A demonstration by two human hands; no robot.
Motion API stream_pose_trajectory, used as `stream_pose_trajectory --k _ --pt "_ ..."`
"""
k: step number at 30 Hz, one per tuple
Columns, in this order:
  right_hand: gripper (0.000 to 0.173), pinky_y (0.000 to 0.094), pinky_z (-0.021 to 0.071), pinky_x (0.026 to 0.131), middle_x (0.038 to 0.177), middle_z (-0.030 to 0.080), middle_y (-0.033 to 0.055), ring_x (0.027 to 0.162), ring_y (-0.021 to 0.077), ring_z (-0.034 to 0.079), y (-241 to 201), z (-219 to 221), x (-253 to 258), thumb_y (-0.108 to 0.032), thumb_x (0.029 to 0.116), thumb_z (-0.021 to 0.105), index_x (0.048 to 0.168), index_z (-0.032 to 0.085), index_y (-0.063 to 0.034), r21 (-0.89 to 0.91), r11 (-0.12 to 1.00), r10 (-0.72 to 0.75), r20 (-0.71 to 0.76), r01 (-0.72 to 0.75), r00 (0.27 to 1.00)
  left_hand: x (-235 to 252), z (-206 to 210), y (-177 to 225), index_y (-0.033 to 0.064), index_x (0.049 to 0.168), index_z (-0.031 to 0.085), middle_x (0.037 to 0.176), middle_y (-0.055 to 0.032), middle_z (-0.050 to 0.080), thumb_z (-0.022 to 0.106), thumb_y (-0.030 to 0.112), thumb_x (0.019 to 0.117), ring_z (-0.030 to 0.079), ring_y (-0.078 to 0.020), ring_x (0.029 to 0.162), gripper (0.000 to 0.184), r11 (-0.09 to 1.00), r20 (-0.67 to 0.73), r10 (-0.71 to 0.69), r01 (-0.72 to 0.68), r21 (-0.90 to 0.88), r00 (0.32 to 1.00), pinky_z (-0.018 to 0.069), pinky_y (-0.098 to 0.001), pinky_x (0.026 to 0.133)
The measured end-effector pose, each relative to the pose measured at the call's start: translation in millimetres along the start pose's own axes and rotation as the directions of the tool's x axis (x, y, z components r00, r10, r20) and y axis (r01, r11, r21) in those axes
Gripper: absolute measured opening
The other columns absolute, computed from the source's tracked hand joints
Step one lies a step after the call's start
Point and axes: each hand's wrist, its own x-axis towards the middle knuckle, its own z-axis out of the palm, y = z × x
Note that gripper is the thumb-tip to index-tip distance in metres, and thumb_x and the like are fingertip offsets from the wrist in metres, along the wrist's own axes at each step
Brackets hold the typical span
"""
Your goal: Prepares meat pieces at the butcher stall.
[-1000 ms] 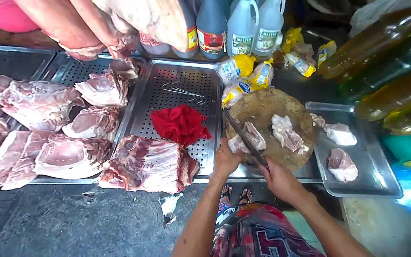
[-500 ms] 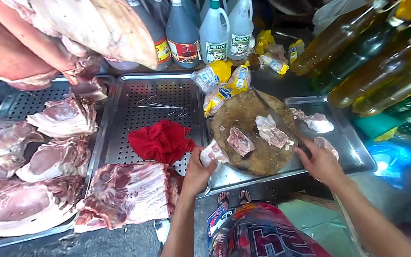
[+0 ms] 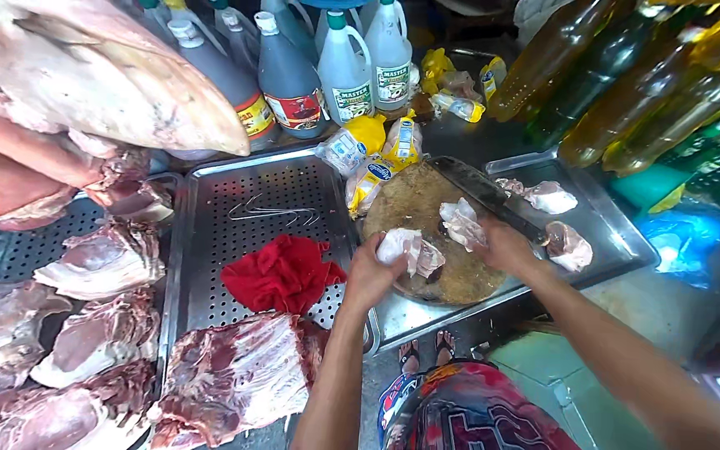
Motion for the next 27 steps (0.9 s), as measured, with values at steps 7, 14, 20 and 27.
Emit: stream_pose_trajectory --k 7,14,20,27 --pt "0.044 0.0479 0.0571 0.09 0.114 0.066 0.0202 0.101 0.0282 0.068 22.5 3.9 -22.8 -0.025 0.0995 0.063 0.134 0.052 0.0008 0.574 0.817 0.154 -0.129 -0.052 0.98 104.3 52.9 55.7 0.0048 0.126 0.068 0.13 -0.0169 0.063 0.082 0.03 0.0832 0.063 -0.032 0.117 0.052 0.946 0.196 0.193 -0.235 0.222 0.961 0.053 -0.0578 0.097" --pt "0.036 0.0382 0.0603 0.067 0.102 0.067 0.0108 0.078 0.0223 0.069 61.6 -2.4 -84.4 -0.031 0.1112 0.023 0.131 0.047 -0.0124 0.951 -0.307 0.302 0.053 0.045 0.952 135.3 141.9 57.4 0.0231 0.136 0.065 0.15 -0.0198 0.049 0.083 0.046 0.0776 0.043 -0.0432 0.139 0.066 0.65 0.545 0.072 -0.454 0.61 0.835 0.0357 -0.0711 0.106" --pt "0.055 0.0182 0.0399 0.04 0.094 0.068 0.0039 0.047 0.0039 0.047 26.7 3.4 -102.8 -0.021 0.1058 0.054 0.154 0.028 -0.0191 0.982 0.168 0.259 0.042 -0.088 0.965 132.0 134.8 53.2 0.0184 0.139 0.061 0.129 -0.0187 0.066 0.084 0.043 0.0768 0.062 -0.0401 0.121 0.071 0.665 0.555 -0.004 -0.413 0.622 0.832 0.0487 -0.0677 0.097" --pt "0.053 0.0379 0.0606 0.092 0.115 0.071 0.0129 0.101 0.0177 0.071 -35.7 12.5 -60.4 -0.031 0.0926 0.075 0.133 0.06 -0.0016 0.837 0.547 0.016 -0.003 -0.006 1.0 139.6 59.2 27.0 0.0085 0.139 0.06 0.128 -0.0232 0.066 0.08 0.033 0.0854 0.062 -0.0411 0.12 0.063 0.917 0.339 0.051 -0.178 0.357 0.94 0.0478 -0.0671 0.101"
